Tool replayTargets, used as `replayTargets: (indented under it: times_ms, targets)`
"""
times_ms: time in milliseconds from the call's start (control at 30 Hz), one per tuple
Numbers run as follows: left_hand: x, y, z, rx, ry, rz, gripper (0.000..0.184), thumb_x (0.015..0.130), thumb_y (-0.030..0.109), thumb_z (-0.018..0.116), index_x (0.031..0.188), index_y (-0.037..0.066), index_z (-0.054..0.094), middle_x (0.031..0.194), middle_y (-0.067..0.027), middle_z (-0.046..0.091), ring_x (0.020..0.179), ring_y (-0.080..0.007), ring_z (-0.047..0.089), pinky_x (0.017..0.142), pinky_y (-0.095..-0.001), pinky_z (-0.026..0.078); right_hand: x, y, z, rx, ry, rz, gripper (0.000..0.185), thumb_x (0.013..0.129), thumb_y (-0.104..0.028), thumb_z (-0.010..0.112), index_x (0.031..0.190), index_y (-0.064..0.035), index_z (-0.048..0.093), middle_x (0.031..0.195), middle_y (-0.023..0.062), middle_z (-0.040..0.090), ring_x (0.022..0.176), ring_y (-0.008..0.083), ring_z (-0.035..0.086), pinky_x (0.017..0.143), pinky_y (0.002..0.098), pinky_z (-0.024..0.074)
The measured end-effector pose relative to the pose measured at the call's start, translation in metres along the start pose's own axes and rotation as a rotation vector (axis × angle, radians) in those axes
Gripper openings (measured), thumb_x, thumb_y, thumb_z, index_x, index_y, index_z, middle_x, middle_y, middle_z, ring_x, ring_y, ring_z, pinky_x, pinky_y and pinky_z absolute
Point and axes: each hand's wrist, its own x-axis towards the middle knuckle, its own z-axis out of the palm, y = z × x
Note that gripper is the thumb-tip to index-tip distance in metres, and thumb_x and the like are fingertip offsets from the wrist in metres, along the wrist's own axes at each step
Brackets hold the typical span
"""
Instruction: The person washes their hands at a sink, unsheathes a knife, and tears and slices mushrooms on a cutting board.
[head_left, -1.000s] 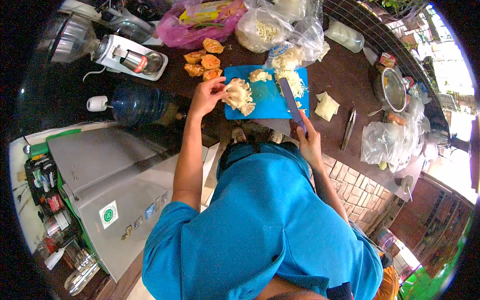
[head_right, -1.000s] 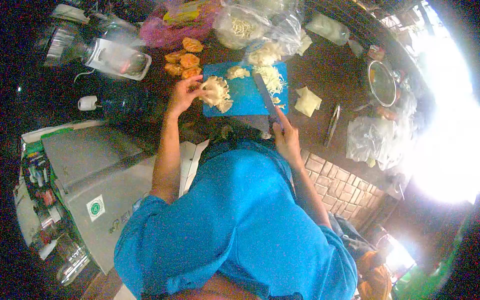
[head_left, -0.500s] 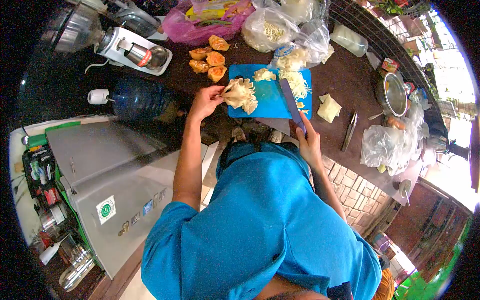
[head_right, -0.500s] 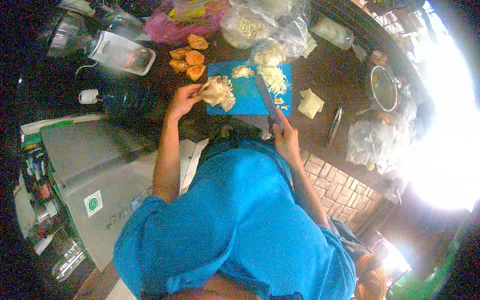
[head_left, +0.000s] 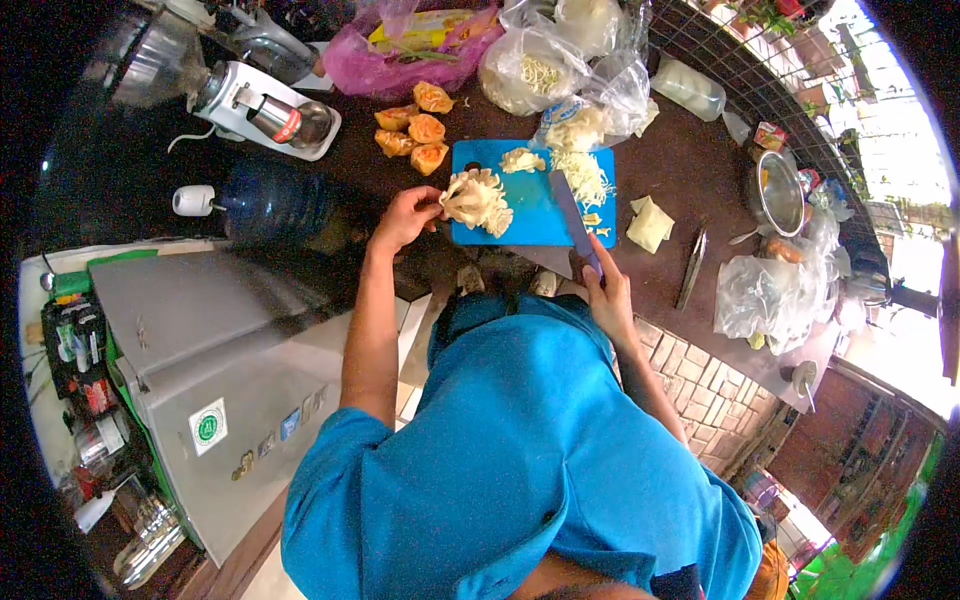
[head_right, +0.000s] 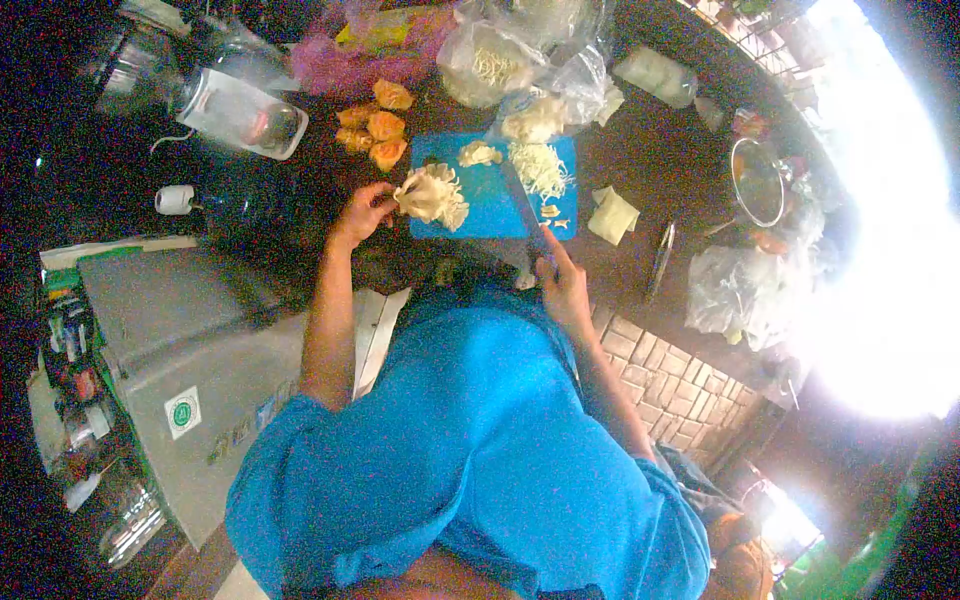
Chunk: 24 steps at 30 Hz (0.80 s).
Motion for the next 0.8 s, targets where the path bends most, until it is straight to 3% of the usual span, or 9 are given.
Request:
replayTargets:
  times_ms: [67, 200, 267, 400, 667, 733, 800]
  targets:
    - [-0.001, 0.006, 0.002, -0.011, -0.003, -0.011, 0.02, 0.094, 0.012, 0.061, 0.112, 0.005, 0.066, 0.097, -0.0005, 0.069, 0.077, -0.0096, 0.062, 0.064, -0.0253, 0.051, -0.001, -0.013, -0.006, 0.007, -0.087, 0.138, 0.051, 0.096, -0.009, 0.054, 0.146, -0.0116, 0.045, 0.109, 0.0195, 0.069, 0.09, 0.0139, 0.061, 0.083, 0.033, 0.0485]
    - [-0.007, 0.026, 0.014, -0.058, 0.04, 0.075, 0.011, 0.097, 0.013, 0.06, 0.104, 0.005, 0.064, 0.087, 0.0016, 0.064, 0.074, -0.0061, 0.057, 0.058, -0.0231, 0.046, -0.001, -0.008, -0.003, 0.016, -0.062, 0.098, 0.05, 0.096, -0.008, 0.054, 0.146, -0.0108, 0.045, 0.107, 0.0193, 0.069, 0.089, 0.014, 0.061, 0.084, 0.033, 0.0485]
    - [-0.004, 0.021, 0.012, -0.028, -0.034, 0.09, 0.014, 0.097, 0.018, 0.062, 0.103, 0.006, 0.064, 0.086, 0.003, 0.063, 0.074, -0.0048, 0.056, 0.059, -0.0222, 0.045, -0.003, -0.001, 0.0, 0.006, -0.015, 0.072, 0.053, 0.095, -0.013, 0.058, 0.146, -0.0199, 0.046, 0.076, 0.0176, 0.066, 0.068, 0.0183, 0.062, 0.069, 0.0384, 0.0513]
    - [0.0, 0.01, 0.016, -0.016, -0.008, 0.074, 0.017, 0.096, 0.021, 0.065, 0.105, 0.007, 0.062, 0.086, 0.004, 0.062, 0.072, -0.0041, 0.054, 0.061, -0.0224, 0.045, -0.003, 0.013, 0.007, 0.032, 0.033, -0.062, 0.052, 0.096, -0.013, 0.057, 0.146, -0.0204, 0.046, 0.076, 0.0152, 0.067, 0.067, 0.0173, 0.062, 0.066, 0.0382, 0.0513]
    - [0.0, 0.01, 0.024, -0.072, 0.066, 0.058, 0.021, 0.097, 0.025, 0.063, 0.106, 0.007, 0.061, 0.086, 0.0044, 0.061, 0.07, -0.0045, 0.052, 0.06, -0.0231, 0.045, -0.001, 0.0, 0.004, 0.026, 0.002, -0.024, 0.05, 0.097, -0.013, 0.056, 0.146, -0.0177, 0.047, 0.074, 0.0138, 0.064, 0.066, 0.0135, 0.057, 0.064, 0.0355, 0.0492]
    - [0.002, 0.006, 0.027, 0.043, 0.139, 0.231, 0.024, 0.098, 0.026, 0.061, 0.107, 0.004, 0.059, 0.084, 0.0023, 0.061, 0.069, -0.0053, 0.052, 0.06, -0.0245, 0.044, 0.0, 0.0, 0.004, 0.014, -0.012, -0.009, 0.051, 0.097, -0.013, 0.056, 0.146, -0.0178, 0.047, 0.075, 0.0145, 0.065, 0.067, 0.0143, 0.059, 0.066, 0.0359, 0.0497]
    - [0.005, -0.001, 0.03, 0.082, 0.17, 0.246, 0.025, 0.098, 0.026, 0.061, 0.107, 0.003, 0.059, 0.084, 0.0011, 0.061, 0.07, -0.0064, 0.052, 0.06, -0.0262, 0.045, 0.0, 0.001, 0.005, -0.016, -0.019, 0.004, 0.051, 0.096, -0.013, 0.056, 0.146, -0.0179, 0.047, 0.081, 0.0165, 0.068, 0.072, 0.0166, 0.063, 0.069, 0.036, 0.0508]
